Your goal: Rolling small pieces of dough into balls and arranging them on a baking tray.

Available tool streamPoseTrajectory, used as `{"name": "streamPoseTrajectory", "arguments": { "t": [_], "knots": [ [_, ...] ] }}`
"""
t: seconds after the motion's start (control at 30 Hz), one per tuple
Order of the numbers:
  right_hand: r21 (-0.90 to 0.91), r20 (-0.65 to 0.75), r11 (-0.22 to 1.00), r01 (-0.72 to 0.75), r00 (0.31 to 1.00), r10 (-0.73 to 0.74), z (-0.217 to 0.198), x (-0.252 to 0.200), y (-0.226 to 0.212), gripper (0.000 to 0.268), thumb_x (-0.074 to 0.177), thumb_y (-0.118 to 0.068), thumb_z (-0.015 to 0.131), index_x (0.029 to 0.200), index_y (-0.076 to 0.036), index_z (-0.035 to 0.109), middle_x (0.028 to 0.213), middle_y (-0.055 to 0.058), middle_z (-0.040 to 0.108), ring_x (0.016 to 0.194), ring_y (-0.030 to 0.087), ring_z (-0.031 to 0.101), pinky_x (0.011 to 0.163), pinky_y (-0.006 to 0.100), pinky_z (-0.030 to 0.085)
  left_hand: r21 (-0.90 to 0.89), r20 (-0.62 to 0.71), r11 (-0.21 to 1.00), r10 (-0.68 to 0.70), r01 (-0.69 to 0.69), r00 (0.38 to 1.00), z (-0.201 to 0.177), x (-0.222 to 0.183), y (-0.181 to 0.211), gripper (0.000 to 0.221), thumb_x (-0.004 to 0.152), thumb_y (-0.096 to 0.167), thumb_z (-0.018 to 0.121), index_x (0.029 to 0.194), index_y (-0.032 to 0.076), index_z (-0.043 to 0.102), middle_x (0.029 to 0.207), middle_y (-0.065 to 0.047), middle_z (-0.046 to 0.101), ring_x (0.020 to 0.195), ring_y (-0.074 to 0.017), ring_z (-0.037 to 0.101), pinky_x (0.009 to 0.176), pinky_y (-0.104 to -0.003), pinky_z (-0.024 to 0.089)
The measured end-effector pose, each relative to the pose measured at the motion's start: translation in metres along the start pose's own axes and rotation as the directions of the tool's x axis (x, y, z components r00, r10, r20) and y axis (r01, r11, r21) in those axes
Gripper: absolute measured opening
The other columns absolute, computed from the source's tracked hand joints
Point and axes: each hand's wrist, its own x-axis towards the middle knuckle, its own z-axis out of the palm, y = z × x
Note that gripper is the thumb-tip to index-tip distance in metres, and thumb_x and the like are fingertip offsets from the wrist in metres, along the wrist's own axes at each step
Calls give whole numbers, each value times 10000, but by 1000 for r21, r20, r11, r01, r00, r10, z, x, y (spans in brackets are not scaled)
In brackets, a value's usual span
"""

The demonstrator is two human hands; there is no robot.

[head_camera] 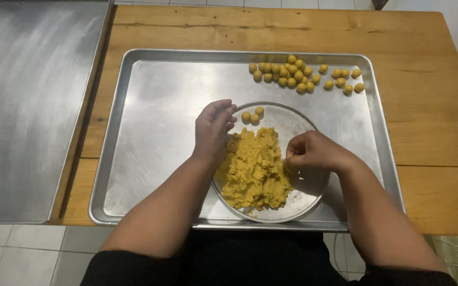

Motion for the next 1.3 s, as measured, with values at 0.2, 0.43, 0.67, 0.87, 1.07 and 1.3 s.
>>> {"name": "streamPoseTrajectory", "arguments": {
  "t": [0.2,0.43,0.67,0.87,1.07,1.3],
  "knots": [
    [431,-16,899,74,997,-75,-7,0,7,150,807,-53,822,894,65,792,756,142,729,720,242,679,683,397,566,-43,16,999,-29,30,999,1,0,7,500,931,299,662,1317,-2,565,1160,-132,630,956,-154,601,915,-313,531],
    [540,89,838,77,985,-148,11,21,42,174,797,44,825,951,62,748,735,154,742,670,214,685,620,326,544,-114,-3,992,-48,48,999,-5,5,-2,458,928,255,665,1295,-1,570,1127,-111,623,939,-139,609,889,-282,539],
    [691,59,712,123,973,-225,11,25,46,247,916,38,687,1155,98,699,856,148,764,739,161,698,664,285,563,-200,13,979,-27,29,1000,-1,2,2,449,921,238,659,1290,-1,567,1119,-110,615,965,-150,623,890,-262,544],
    [750,-38,647,137,986,-165,16,23,57,268,936,20,646,1178,125,697,936,180,752,802,192,725,712,303,624,-268,33,963,4,5,999,3,1,-6,470,911,259,662,1292,3,561,1123,-105,616,1006,-161,630,930,-272,543],
    [846,-204,468,257,966,-162,41,12,48,283,886,48,704,1152,136,671,894,239,707,748,248,708,662,357,627,-318,271,947,52,39,961,26,-28,0,570,957,320,545,1411,-17,470,1332,-241,516,1252,-356,508,1119,-462,375],
    [87,-624,722,686,602,-497,61,-24,-55,199,762,-31,876,953,-68,831,886,58,810,787,222,785,718,307,628,-633,504,656,-54,411,862,48,-49,-45,798,1000,560,440,1574,13,348,1558,-234,437,1423,-368,444,1179,-498,368]
  ]
}}
